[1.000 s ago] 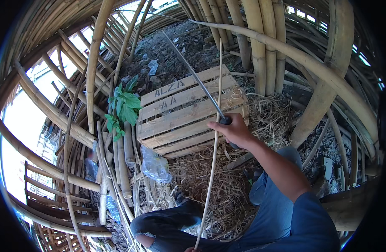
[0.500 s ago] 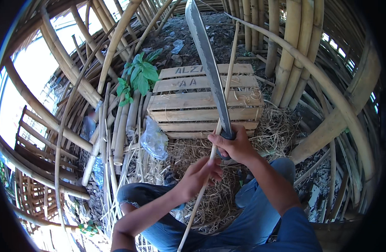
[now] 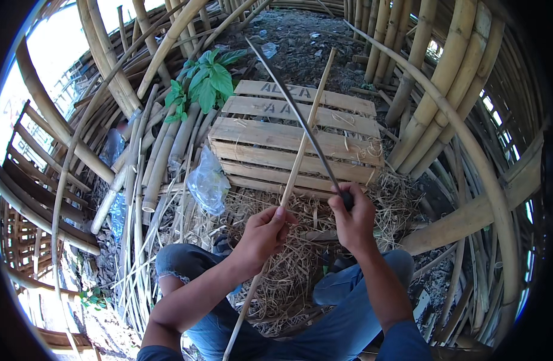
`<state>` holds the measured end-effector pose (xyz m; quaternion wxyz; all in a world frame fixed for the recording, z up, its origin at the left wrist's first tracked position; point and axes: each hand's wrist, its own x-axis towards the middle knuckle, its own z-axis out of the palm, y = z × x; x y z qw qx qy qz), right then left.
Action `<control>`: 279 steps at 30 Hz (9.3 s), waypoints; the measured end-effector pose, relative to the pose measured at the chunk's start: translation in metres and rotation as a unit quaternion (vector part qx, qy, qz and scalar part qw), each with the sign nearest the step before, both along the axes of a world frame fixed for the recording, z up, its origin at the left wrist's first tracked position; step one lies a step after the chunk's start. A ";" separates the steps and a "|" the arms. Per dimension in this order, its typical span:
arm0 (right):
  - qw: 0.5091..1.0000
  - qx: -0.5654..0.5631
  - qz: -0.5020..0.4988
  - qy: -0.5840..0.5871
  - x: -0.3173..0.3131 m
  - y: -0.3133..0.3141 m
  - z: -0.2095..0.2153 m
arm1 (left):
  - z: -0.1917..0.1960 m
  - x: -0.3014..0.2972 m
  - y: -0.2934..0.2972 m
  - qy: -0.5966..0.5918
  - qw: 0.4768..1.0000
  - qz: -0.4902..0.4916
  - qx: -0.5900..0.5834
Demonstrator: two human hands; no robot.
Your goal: The person holds a thin bamboo stick and repeatedly shaves along its length using a machete.
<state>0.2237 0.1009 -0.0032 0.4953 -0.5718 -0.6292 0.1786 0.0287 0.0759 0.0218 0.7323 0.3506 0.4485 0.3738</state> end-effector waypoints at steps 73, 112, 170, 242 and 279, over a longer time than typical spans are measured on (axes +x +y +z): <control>0.945 0.204 0.088 -0.241 -0.022 0.001 0.003 | -0.016 -0.022 -0.073 0.237 0.963 0.022 0.123; 0.936 0.250 0.003 -0.248 -0.010 0.018 -0.015 | -0.018 -0.027 -0.080 0.149 0.987 -0.008 0.057; 0.989 -0.042 0.092 0.105 -0.031 -0.001 -0.009 | -0.032 -0.030 -0.072 0.131 0.985 -0.109 0.037; 0.931 0.194 -0.008 -0.309 -0.012 0.019 -0.026 | -0.004 -0.029 -0.077 0.098 0.994 -0.021 -0.053; 0.968 0.117 -0.072 -0.210 0.006 0.031 -0.020 | -0.001 -0.031 -0.086 0.137 0.988 -0.058 -0.052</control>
